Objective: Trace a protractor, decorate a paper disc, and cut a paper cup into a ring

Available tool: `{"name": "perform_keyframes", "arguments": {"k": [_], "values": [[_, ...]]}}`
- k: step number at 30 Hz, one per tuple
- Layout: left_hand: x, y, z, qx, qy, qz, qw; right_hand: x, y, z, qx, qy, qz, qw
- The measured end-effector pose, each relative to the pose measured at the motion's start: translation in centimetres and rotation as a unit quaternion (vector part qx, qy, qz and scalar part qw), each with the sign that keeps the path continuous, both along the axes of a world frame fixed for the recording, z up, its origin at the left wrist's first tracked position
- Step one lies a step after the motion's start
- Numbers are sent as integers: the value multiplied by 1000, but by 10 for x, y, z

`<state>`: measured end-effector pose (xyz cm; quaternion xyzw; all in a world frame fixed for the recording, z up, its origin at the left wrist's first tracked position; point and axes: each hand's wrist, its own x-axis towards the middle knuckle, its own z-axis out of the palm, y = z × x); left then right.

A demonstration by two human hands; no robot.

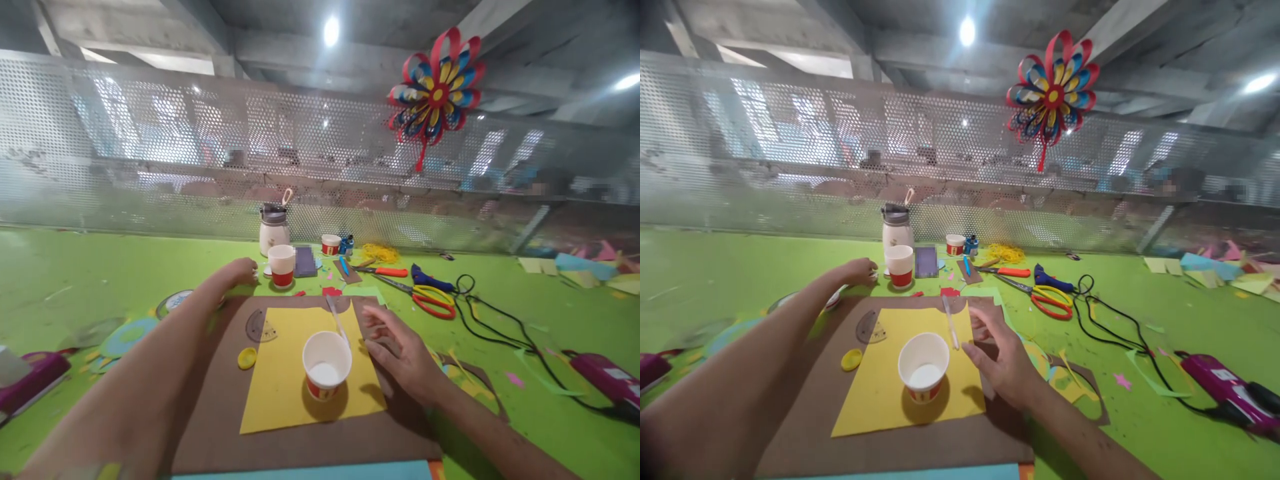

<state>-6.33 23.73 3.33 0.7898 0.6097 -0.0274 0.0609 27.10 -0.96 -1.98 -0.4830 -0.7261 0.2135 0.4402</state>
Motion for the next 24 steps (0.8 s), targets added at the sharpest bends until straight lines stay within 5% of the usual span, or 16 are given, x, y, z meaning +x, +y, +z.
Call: {"name": "perform_keyframes", "arguments": {"k": [15, 20, 24], "values": [[5, -20, 16, 71, -3, -20, 997, 6, 9, -7, -20, 30, -4, 999], [14, -63, 39, 122, -43, -50, 990, 6, 20, 23, -38, 29, 8, 999], [36, -110, 53, 142, -80, -94, 982, -23, 49, 61, -100, 43, 39, 993]]}}
